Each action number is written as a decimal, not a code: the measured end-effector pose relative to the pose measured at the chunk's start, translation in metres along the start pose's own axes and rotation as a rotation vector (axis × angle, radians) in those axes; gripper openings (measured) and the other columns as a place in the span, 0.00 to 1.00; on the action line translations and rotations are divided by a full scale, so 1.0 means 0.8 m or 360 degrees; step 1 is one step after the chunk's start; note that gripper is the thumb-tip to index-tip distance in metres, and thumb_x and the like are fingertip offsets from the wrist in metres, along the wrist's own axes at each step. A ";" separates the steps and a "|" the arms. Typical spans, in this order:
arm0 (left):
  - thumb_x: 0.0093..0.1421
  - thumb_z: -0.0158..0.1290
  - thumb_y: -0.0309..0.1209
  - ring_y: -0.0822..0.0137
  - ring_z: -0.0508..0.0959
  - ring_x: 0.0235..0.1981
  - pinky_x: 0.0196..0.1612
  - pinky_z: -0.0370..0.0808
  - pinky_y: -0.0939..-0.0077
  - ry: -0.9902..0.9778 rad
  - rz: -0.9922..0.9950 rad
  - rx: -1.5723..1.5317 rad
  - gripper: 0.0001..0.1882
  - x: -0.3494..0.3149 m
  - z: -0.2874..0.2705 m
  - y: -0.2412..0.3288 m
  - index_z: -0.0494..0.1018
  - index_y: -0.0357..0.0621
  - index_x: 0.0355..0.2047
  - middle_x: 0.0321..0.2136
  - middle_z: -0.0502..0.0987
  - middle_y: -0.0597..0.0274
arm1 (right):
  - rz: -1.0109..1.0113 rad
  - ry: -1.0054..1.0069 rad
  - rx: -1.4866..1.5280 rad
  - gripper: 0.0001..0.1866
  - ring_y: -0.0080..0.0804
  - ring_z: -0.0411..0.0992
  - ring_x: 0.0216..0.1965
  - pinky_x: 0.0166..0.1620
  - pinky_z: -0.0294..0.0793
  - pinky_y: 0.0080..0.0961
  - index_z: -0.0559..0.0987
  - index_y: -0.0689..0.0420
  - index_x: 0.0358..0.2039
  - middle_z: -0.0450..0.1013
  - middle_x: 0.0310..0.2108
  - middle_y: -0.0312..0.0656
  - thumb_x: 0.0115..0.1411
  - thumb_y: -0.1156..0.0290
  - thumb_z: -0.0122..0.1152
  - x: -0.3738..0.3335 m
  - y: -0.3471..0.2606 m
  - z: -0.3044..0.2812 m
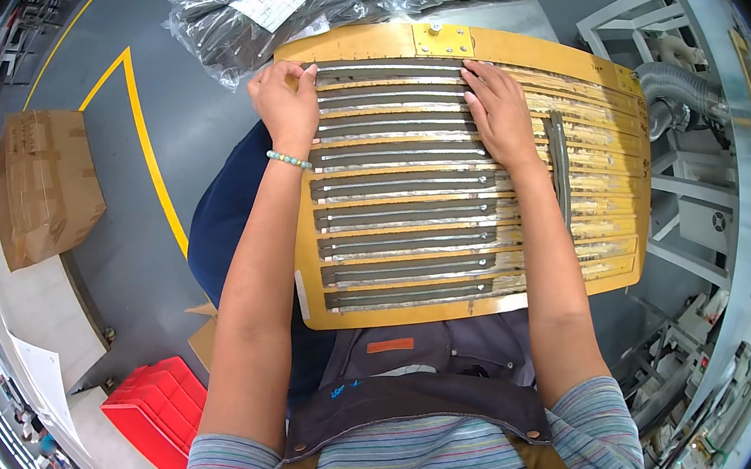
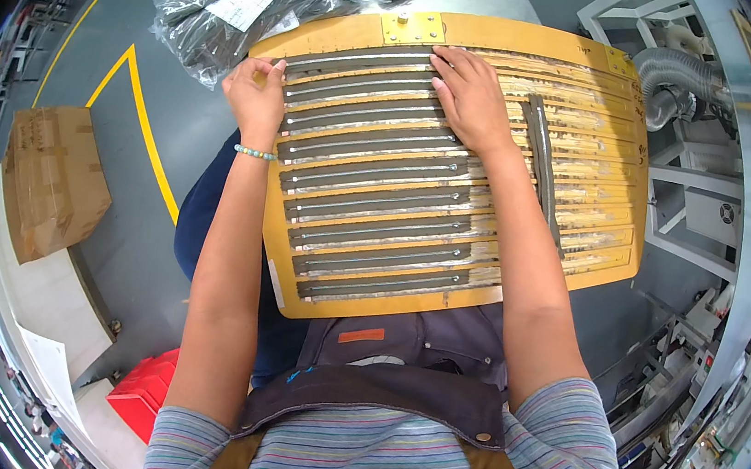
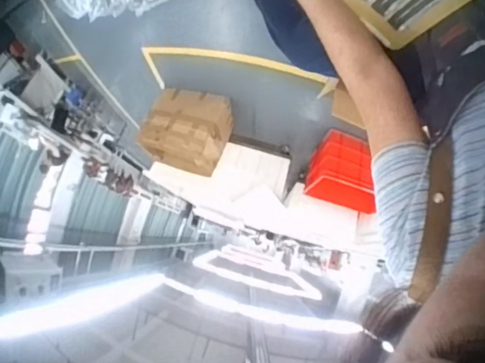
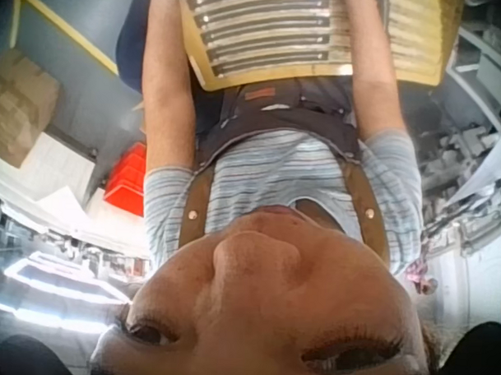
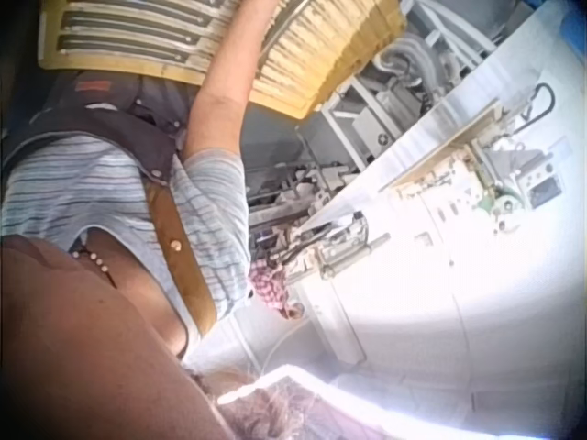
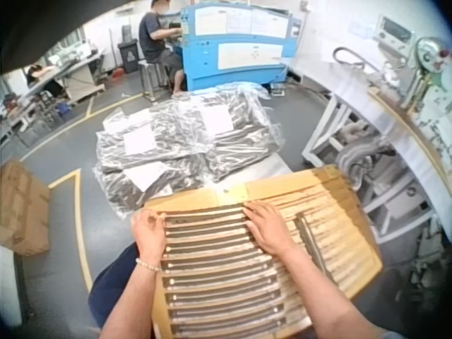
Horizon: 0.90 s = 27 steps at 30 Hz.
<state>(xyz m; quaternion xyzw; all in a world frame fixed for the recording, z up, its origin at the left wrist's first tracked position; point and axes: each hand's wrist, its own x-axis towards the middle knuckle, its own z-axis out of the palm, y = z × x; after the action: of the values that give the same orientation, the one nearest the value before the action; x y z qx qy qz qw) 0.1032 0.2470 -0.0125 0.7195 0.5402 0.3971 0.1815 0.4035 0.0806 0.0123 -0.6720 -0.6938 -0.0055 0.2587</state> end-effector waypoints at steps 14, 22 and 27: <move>0.58 0.69 0.31 0.60 0.71 0.56 0.64 0.58 0.55 0.0087 -0.0100 0.0105 0.15 -0.005 0.008 0.020 0.79 0.47 0.44 0.34 0.84 0.73 | -0.0161 -0.0084 -0.0009 0.18 0.42 0.68 0.67 0.73 0.59 0.46 0.82 0.58 0.57 0.74 0.64 0.42 0.73 0.63 0.57 0.033 -0.055 0.000; 0.58 0.69 0.37 0.61 0.74 0.51 0.61 0.61 0.56 0.0111 -0.0223 0.0093 0.13 0.000 0.011 0.013 0.81 0.52 0.42 0.33 0.85 0.75 | -0.0272 -0.0148 0.0174 0.22 0.46 0.66 0.68 0.74 0.60 0.44 0.77 0.63 0.61 0.72 0.66 0.47 0.73 0.62 0.56 0.049 -0.093 0.047; 0.58 0.69 0.31 0.61 0.73 0.51 0.60 0.60 0.55 0.0011 -0.0245 0.0093 0.12 0.006 0.005 0.014 0.79 0.50 0.41 0.30 0.84 0.74 | -0.0225 -0.0205 0.0228 0.22 0.45 0.65 0.70 0.74 0.61 0.43 0.77 0.62 0.63 0.71 0.67 0.45 0.73 0.64 0.57 0.059 -0.102 0.053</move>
<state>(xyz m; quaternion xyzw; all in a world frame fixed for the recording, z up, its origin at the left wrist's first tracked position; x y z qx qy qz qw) 0.1134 0.2483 -0.0055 0.6793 0.6059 0.3686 0.1886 0.3139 0.1313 0.0207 -0.6002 -0.7533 0.0689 0.2599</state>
